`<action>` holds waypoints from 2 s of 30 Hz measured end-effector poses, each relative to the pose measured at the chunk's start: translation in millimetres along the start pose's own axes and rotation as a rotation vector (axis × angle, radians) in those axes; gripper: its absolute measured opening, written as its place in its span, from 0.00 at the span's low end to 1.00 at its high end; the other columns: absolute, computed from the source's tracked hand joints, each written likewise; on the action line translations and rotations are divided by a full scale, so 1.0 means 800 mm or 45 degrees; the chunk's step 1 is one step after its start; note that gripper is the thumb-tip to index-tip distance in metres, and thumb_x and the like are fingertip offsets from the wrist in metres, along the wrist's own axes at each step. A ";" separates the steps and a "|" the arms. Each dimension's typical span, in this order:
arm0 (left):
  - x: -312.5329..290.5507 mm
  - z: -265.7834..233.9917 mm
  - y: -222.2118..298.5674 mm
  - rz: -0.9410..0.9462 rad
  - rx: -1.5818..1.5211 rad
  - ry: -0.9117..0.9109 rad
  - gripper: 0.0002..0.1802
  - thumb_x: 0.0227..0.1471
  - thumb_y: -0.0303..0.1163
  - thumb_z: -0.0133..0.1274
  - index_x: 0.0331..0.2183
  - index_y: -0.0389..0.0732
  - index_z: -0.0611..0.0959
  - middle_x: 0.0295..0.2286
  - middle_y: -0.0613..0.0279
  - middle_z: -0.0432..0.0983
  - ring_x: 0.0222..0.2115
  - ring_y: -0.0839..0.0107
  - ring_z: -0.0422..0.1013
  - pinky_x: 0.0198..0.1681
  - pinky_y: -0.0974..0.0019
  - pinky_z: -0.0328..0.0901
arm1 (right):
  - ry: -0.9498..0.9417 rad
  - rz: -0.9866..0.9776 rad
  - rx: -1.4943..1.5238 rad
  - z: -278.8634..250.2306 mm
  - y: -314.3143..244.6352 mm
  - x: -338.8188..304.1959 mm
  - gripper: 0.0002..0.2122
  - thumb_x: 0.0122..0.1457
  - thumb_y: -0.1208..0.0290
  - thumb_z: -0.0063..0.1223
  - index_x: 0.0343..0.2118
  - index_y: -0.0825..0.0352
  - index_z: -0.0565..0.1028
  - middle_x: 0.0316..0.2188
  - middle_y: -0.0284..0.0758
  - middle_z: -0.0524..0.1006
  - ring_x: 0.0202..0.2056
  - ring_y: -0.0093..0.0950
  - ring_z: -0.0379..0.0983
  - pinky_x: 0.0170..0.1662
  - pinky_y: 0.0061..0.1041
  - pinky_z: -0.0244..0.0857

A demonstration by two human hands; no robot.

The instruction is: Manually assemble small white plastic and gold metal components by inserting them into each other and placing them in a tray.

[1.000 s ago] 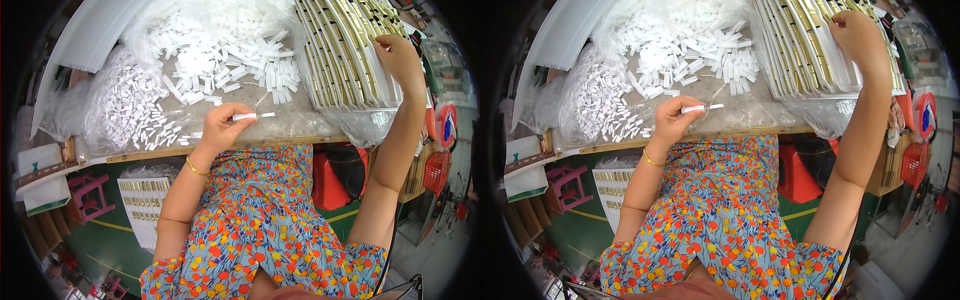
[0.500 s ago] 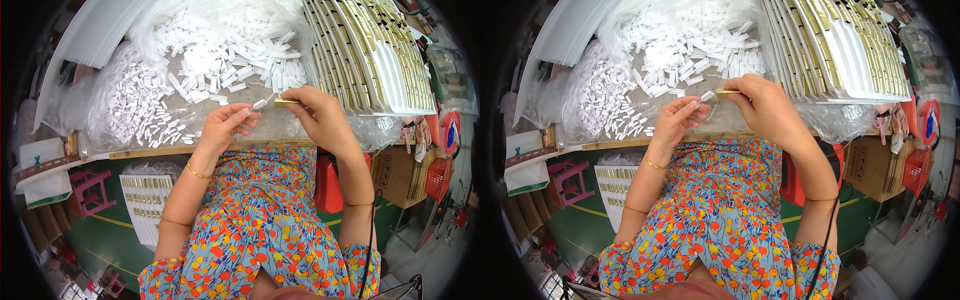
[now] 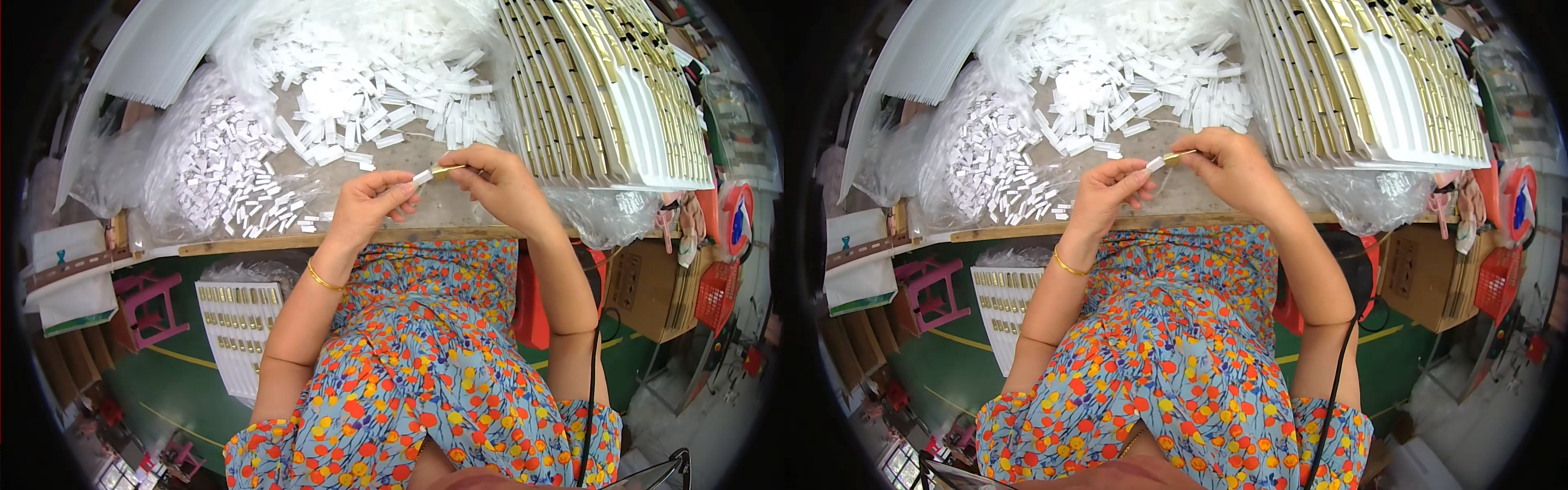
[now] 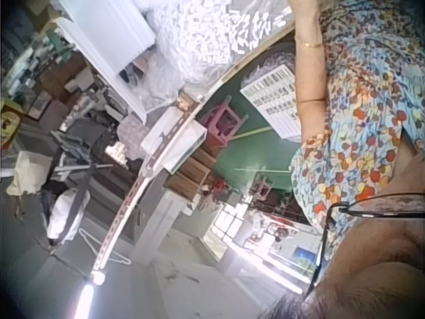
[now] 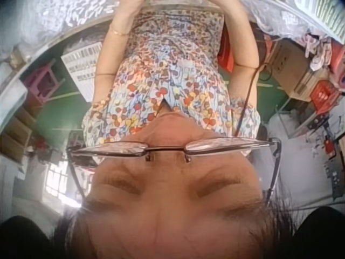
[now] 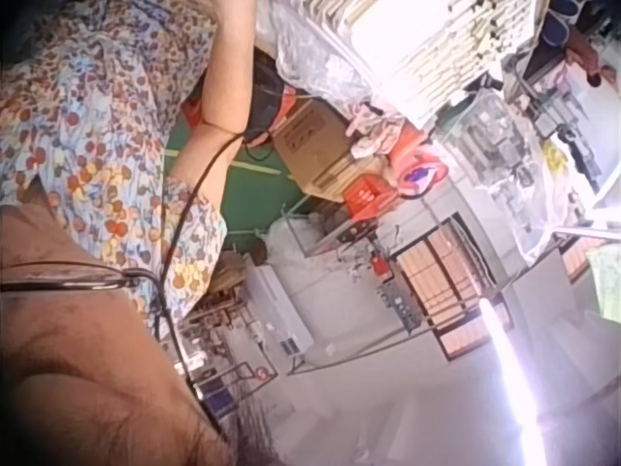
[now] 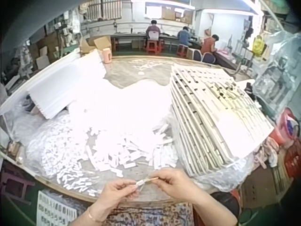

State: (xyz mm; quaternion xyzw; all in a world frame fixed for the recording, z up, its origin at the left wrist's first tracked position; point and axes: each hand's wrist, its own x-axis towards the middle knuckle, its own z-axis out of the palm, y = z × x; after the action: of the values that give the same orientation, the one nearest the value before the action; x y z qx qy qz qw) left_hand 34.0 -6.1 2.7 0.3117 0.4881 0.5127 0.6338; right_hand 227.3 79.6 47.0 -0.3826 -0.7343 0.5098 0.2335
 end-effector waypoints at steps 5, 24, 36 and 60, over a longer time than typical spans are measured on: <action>0.002 -0.002 -0.003 0.020 0.023 0.024 0.09 0.47 0.27 0.53 0.34 0.34 0.79 0.24 0.60 0.76 0.22 0.78 0.71 0.21 0.79 0.63 | -0.004 0.118 0.144 0.010 -0.008 0.000 0.07 0.48 0.78 0.55 0.32 0.69 0.75 0.21 0.29 0.73 0.22 0.14 0.64 0.25 0.16 0.61; -0.006 0.002 0.026 0.389 0.684 0.003 0.05 0.42 0.24 0.57 0.27 0.33 0.81 0.25 0.62 0.75 0.27 0.78 0.69 0.30 0.75 0.63 | -0.061 -0.140 -0.054 0.016 0.001 -0.009 0.06 0.49 0.81 0.54 0.31 0.71 0.76 0.27 0.30 0.75 0.28 0.16 0.70 0.32 0.15 0.64; -0.006 -0.014 0.029 -0.092 0.423 -0.096 0.11 0.46 0.23 0.53 0.35 0.33 0.76 0.24 0.66 0.75 0.22 0.83 0.67 0.24 0.79 0.60 | 0.037 0.152 0.546 0.034 0.033 -0.024 0.06 0.50 0.77 0.55 0.32 0.70 0.76 0.26 0.30 0.73 0.26 0.15 0.68 0.28 0.14 0.63; -0.030 -0.008 0.026 -0.114 0.313 -0.272 0.08 0.46 0.23 0.53 0.33 0.33 0.79 0.20 0.65 0.75 0.16 0.88 0.61 0.17 0.83 0.55 | -0.031 -0.104 0.152 0.052 0.003 -0.048 0.05 0.51 0.77 0.54 0.30 0.71 0.75 0.24 0.29 0.71 0.23 0.16 0.70 0.24 0.14 0.64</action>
State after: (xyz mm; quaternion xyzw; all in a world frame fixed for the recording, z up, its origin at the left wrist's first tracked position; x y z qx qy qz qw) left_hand 20.9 -24.2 26.4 0.4176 0.4904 0.3844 0.6613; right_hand 220.6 25.8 31.2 -0.3312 -0.7204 0.5475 0.2676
